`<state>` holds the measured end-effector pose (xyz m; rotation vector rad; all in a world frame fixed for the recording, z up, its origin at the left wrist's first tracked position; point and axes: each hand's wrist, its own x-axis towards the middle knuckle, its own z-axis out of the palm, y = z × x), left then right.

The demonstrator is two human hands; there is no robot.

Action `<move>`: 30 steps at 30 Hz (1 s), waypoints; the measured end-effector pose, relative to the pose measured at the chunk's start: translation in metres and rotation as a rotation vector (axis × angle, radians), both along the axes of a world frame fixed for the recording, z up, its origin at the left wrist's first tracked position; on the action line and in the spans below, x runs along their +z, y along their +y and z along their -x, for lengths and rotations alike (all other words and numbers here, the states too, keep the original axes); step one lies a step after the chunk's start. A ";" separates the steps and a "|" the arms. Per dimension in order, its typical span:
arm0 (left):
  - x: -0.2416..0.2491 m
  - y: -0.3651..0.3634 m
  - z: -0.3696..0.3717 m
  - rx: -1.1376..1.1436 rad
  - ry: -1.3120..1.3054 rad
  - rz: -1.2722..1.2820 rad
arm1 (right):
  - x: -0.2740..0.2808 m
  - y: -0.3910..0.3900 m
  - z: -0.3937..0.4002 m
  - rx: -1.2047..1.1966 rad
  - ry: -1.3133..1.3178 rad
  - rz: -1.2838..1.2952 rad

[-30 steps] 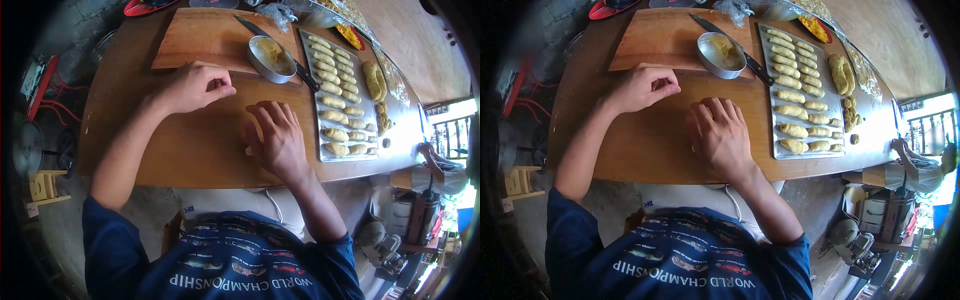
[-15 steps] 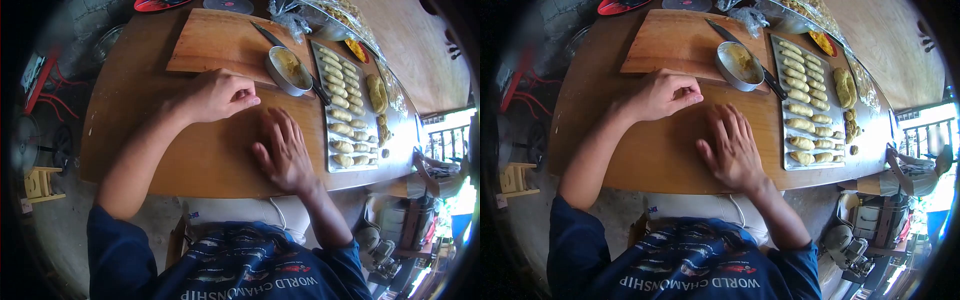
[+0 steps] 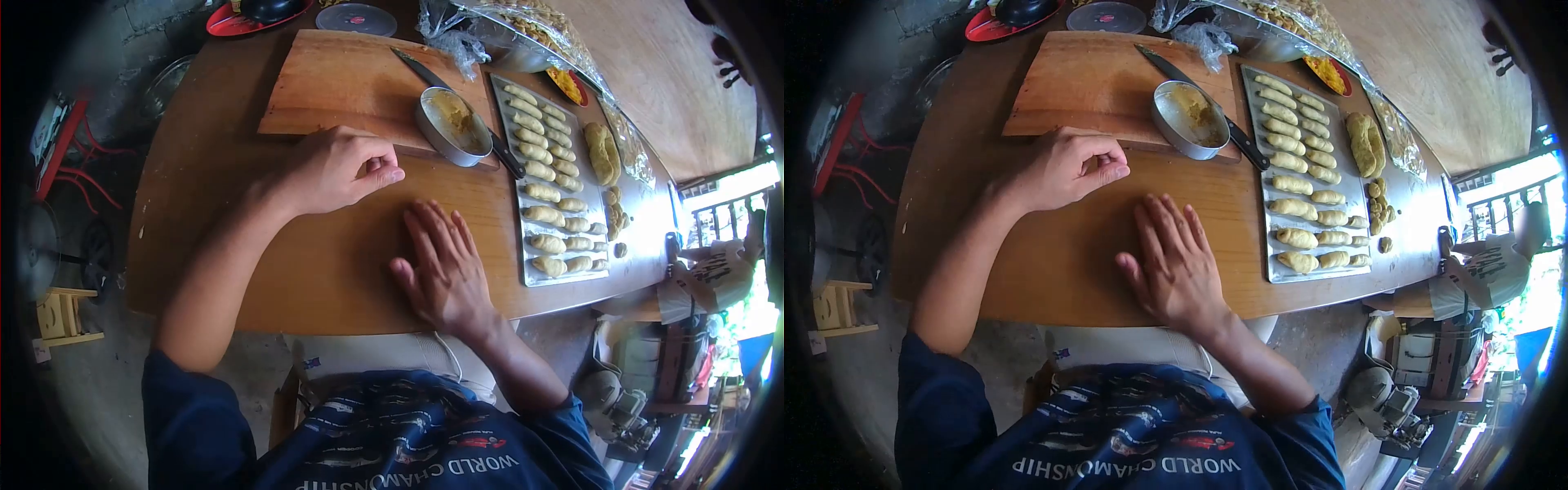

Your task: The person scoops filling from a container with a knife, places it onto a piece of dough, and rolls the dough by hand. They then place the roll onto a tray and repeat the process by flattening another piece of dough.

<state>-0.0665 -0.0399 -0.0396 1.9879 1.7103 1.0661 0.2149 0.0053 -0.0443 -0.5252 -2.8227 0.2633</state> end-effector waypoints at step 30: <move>0.020 -0.009 -0.012 -0.028 0.094 0.079 | 0.036 0.082 0.024 0.071 0.198 0.452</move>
